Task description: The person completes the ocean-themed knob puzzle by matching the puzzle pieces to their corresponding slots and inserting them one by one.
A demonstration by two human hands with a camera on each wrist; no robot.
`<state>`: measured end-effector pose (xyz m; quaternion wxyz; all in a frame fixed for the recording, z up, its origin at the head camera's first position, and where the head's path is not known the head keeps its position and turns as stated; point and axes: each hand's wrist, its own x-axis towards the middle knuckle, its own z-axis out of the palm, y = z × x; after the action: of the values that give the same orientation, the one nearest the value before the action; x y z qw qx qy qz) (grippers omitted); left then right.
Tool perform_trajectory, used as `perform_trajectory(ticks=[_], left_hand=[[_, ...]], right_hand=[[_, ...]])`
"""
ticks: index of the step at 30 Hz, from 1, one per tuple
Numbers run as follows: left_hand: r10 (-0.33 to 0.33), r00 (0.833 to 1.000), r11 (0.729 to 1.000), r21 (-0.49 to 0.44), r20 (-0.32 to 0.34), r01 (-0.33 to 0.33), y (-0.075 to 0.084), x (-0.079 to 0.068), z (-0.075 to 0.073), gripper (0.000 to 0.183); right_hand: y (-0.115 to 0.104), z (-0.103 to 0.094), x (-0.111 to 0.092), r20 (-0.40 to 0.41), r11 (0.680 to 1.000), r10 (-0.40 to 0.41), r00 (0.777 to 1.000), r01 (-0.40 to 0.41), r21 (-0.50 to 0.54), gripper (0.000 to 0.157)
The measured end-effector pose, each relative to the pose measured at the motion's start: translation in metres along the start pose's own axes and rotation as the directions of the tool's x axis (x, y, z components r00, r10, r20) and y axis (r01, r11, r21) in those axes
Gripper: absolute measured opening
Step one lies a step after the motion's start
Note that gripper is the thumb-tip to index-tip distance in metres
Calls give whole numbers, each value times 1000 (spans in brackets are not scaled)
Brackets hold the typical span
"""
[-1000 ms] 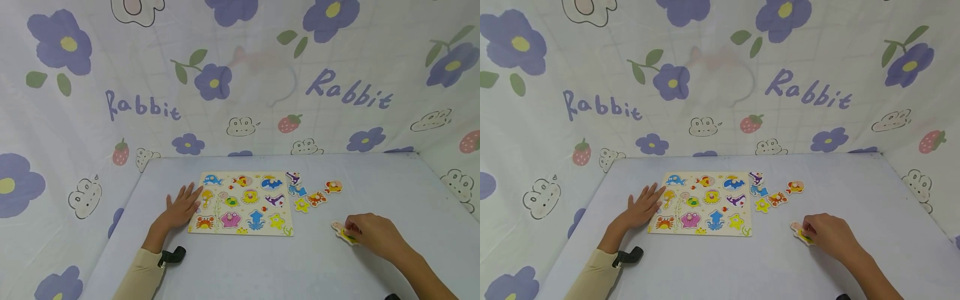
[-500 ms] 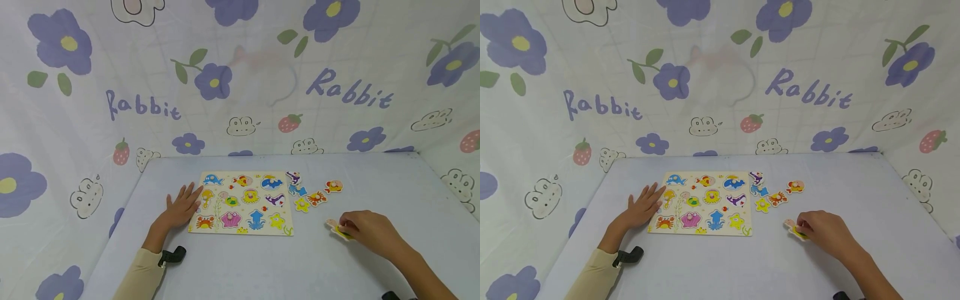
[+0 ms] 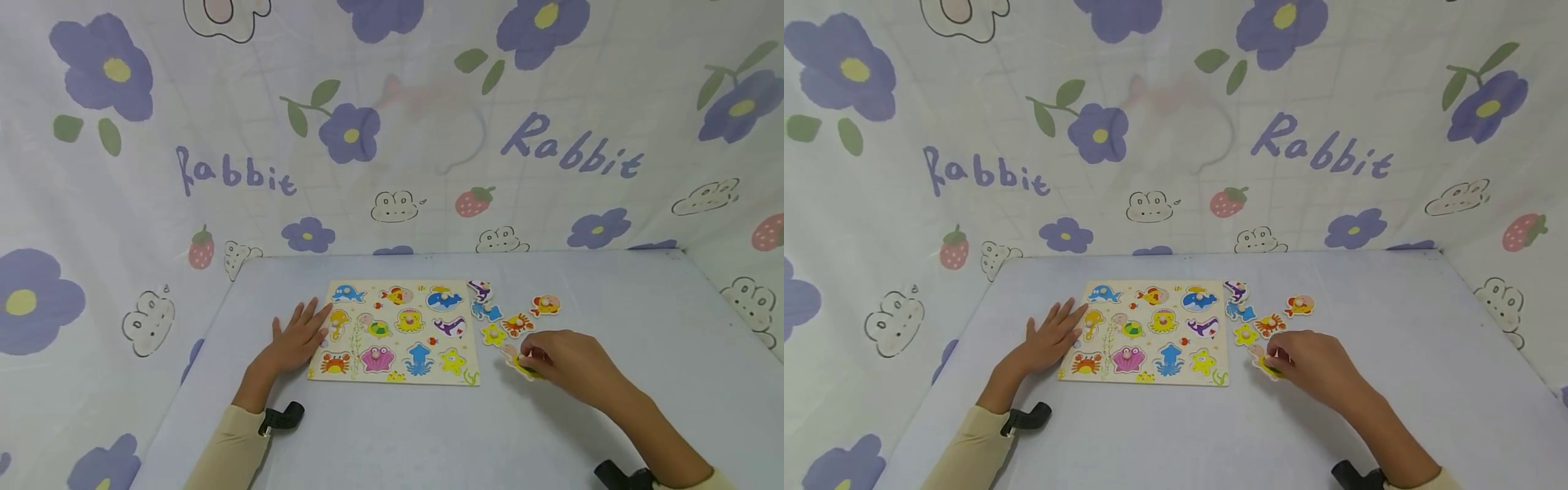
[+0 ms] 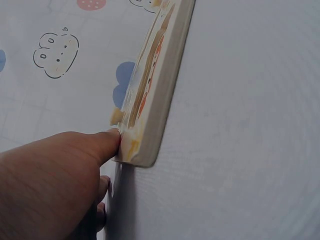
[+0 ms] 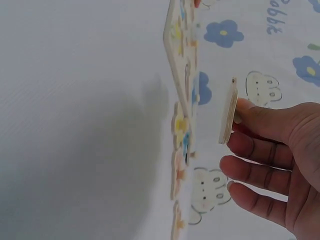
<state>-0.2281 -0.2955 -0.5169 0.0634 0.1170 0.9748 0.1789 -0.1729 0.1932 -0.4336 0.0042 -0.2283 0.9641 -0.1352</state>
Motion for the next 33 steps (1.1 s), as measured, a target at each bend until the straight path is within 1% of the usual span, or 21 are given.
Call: perform_trajectory(ticks=[5,10,17,23,30,33], left_hand=[[-5,1000,1000,0,1,5,0,0,0,60],[-11,1000,1000,6,5,11,0,0,-1,60],[-5,1000,1000,3,5,5,0,1,-4,60],[-4,1000,1000,-3,14,4,-1,0,-4,60],[-8,1000,1000,-13,15,8,0,0,-5,59],[-4,1000,1000,-16,18,5,0,1,-5,59]], right_hand=[[-15,-1,13,-29,998,-56,998,56,-22,12],[-30,0,26,-42,994,-108,993,107,-32,13],[-53,2,48,-21,988,-156,988,156,-14,10],[-71,6,68,-2,980,-201,980,201,13,11],[-89,12,89,38,975,-222,974,222,16,12],[-96,15,97,39,972,-234,971,234,6,13]])
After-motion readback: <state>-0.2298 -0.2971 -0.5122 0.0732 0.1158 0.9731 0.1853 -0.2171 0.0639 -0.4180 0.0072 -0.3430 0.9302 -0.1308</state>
